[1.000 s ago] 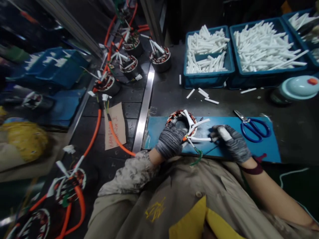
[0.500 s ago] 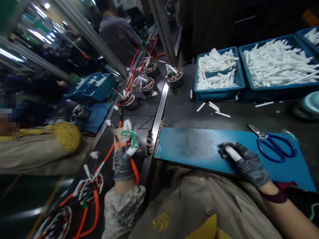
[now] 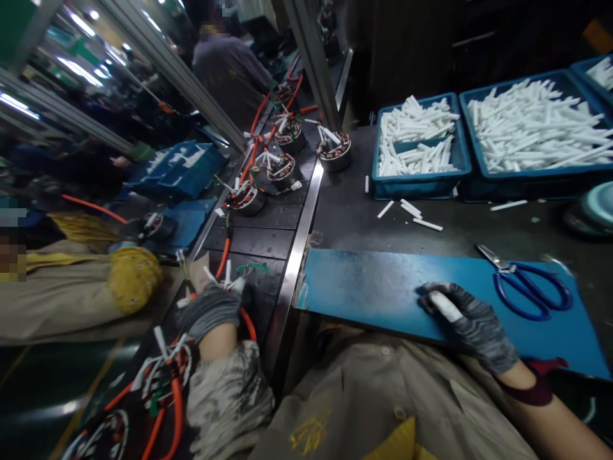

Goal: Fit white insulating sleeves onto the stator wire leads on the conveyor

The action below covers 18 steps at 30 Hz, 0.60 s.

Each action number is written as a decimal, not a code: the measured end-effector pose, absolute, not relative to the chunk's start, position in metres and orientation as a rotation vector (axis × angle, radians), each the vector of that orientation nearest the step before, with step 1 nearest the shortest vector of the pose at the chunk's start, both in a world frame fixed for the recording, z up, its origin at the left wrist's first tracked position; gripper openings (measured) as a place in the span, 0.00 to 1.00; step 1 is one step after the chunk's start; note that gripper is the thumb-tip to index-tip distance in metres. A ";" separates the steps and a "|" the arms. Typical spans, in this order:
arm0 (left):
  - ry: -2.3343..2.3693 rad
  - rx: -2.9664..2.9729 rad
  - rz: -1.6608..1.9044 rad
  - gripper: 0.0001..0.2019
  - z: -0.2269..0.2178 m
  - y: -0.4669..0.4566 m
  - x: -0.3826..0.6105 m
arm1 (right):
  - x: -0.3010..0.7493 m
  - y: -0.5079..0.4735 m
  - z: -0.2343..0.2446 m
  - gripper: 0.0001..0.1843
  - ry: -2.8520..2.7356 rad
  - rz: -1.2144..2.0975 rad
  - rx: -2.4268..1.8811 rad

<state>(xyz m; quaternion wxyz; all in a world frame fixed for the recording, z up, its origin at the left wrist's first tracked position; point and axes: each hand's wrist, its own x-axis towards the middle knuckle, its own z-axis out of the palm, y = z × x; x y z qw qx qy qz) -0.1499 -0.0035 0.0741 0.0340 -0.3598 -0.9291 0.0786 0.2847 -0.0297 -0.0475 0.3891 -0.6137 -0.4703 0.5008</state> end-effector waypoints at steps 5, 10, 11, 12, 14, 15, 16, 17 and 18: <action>-2.201 -1.774 -0.124 0.32 0.092 0.072 -0.098 | 0.282 -0.028 -0.046 0.20 -1.232 1.217 -1.532; -2.116 -2.128 0.100 0.40 0.072 0.214 -0.085 | 0.281 -0.029 -0.053 0.21 -1.303 1.095 -1.558; -2.124 -2.122 0.148 0.42 0.071 0.237 -0.089 | 0.280 -0.029 -0.055 0.21 -1.321 1.067 -1.561; -2.134 -2.112 0.161 0.42 0.070 0.257 -0.093 | 0.280 -0.029 -0.057 0.21 -1.335 1.045 -1.561; -2.158 -2.101 0.190 0.43 0.071 0.283 -0.103 | 0.280 -0.030 -0.060 0.20 -1.347 1.023 -1.558; -2.174 -2.101 0.209 0.44 0.071 0.292 -0.107 | 0.279 -0.030 -0.061 0.20 -1.349 1.017 -1.553; -2.191 -2.106 0.241 0.45 0.070 0.298 -0.110 | 0.279 -0.030 -0.061 0.20 -1.352 1.014 -1.548; -2.207 -2.117 0.278 0.46 0.069 0.302 -0.113 | 0.279 -0.031 -0.062 0.20 -1.355 1.010 -1.543; -2.223 -2.125 0.318 0.47 0.067 0.305 -0.113 | 0.279 -0.031 -0.062 0.19 -1.359 1.000 -1.539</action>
